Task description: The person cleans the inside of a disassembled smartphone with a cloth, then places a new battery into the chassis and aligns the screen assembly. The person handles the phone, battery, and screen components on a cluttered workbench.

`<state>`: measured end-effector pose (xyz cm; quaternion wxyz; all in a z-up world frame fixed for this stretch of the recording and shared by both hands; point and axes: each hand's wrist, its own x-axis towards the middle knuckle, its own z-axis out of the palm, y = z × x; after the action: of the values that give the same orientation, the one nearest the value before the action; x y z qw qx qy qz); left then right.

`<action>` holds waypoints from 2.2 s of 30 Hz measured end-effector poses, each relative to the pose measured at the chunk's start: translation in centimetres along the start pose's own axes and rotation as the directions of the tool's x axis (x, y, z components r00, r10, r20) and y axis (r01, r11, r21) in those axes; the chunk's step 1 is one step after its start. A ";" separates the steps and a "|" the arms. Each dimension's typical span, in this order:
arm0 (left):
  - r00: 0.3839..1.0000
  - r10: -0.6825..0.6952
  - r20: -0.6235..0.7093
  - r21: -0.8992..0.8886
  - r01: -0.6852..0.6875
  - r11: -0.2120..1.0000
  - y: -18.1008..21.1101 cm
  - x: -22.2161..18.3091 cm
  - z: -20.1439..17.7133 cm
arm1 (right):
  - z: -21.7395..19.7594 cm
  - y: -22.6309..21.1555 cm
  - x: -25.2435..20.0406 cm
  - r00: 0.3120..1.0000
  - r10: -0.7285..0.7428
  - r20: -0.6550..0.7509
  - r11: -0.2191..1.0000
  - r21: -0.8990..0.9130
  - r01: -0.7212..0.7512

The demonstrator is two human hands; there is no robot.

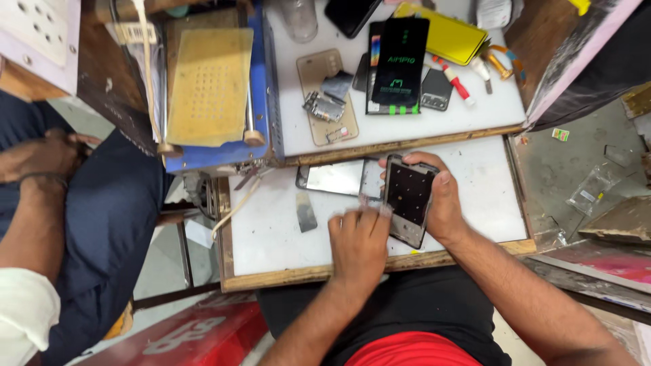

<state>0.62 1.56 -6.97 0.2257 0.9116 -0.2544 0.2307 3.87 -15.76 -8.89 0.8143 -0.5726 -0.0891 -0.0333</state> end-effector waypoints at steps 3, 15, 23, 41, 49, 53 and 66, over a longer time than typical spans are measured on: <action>0.995 -0.048 0.085 -0.029 0.051 0.998 0.4 -2.4 0.3 | -0.1 0.2 0.0 0.994 -0.028 0.104 0.999 -0.021 0.030; 0.991 -0.129 0.028 -0.185 0.132 0.974 0.2 -3.9 0.2 | 3.4 -0.2 -3.0 0.984 0.121 -0.134 0.993 0.002 -0.122; 0.996 0.041 -0.076 -0.252 -0.059 0.966 2.2 -1.6 -3.5 | 4.3 -2.5 -2.8 0.978 0.125 -0.165 0.946 0.317 -0.067; 0.986 0.004 -0.168 -0.252 -0.047 0.967 1.7 1.2 -7.0 | 7.0 -3.6 -1.6 0.975 -0.142 -0.173 0.909 0.366 0.197; 0.982 0.075 -0.173 -0.427 -0.144 0.893 2.6 2.2 -7.5 | 6.8 -5.5 -2.1 0.989 -0.084 -0.121 0.874 0.468 0.131; 0.991 0.002 -0.134 -0.346 -0.049 0.937 2.7 0.5 -6.5 | 6.6 -5.2 -3.8 0.998 0.013 -0.069 0.879 0.476 0.021; 0.974 0.014 -0.224 -0.282 -0.079 0.956 1.8 3.1 -7.2 | 5.3 -3.6 -2.0 0.983 0.117 -0.139 0.888 0.458 -0.041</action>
<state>-0.24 2.93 0.93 0.3775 0.8315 -0.2803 0.2959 0.73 -12.12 -4.17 0.9304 -0.3656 -0.0040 -0.0250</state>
